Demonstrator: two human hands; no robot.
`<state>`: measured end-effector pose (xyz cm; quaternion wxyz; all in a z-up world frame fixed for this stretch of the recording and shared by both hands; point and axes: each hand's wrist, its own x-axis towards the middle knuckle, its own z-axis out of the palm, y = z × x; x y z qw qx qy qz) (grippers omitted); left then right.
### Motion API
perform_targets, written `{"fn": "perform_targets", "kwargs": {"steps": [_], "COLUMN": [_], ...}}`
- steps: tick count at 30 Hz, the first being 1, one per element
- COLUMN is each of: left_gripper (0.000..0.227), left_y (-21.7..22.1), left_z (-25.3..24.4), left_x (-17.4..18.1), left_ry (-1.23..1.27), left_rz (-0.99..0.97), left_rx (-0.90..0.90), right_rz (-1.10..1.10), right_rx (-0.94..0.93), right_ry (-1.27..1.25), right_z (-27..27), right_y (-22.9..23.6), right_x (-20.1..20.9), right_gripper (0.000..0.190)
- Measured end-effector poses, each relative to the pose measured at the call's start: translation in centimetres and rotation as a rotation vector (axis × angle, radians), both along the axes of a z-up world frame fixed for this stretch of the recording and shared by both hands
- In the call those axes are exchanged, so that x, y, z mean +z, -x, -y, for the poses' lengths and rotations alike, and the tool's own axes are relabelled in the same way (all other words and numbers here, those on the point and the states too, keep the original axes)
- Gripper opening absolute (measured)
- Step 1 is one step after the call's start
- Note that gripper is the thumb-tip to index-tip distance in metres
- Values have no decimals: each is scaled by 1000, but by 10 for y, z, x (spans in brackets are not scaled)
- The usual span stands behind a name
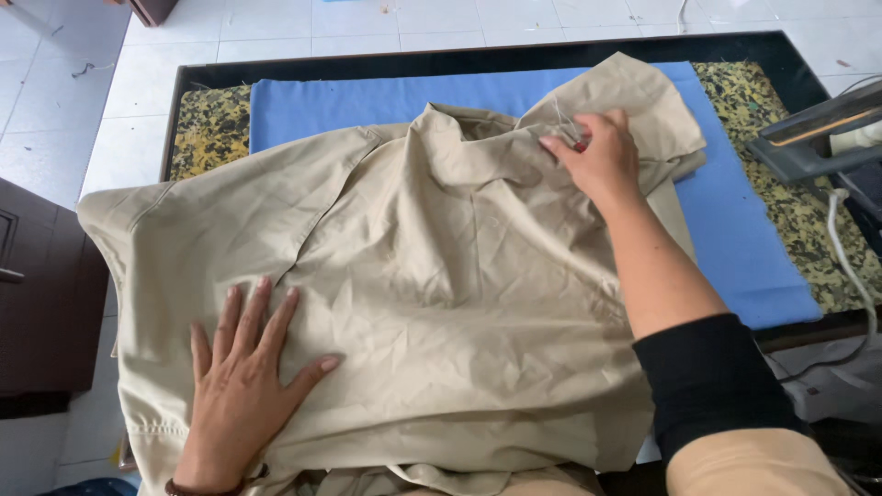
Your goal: The person uses a seam ripper to cut and remove threads from a beige shirt laid on a blue mat. They smooth the fabric, lift sections to access seams, and repeatedly cut threads along the shirt's edges and pockets.
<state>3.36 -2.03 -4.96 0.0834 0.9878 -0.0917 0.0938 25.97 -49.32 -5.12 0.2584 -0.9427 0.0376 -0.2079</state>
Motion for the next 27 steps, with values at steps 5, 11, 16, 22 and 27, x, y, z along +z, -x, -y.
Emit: {"fn": "perform_targets", "kwargs": {"steps": [5, 11, 16, 22, 27], "left_gripper": [107, 106, 105, 104, 104], "left_y": [0, -1, -1, 0, 2], "left_z": [-12, -14, -12, -11, -10], "left_x": [-25, -26, -27, -26, -22], "left_ry": [-84, -98, -83, -76, -65], "left_rz": [-25, -4, 23, 57, 61], "left_rx": [61, 37, 36, 35, 35], "right_rz": [-182, 103, -137, -107, -184], "right_rx": [-84, -298, 83, 520, 423], "right_ry": [-633, -1133, -947, -136, -163], "right_z": [41, 109, 2, -71, -69], "right_y": [-45, -39, 27, 43, 50], "right_x": [-43, -33, 16, -49, -50], "right_gripper": [11, 12, 11, 21, 17]}}
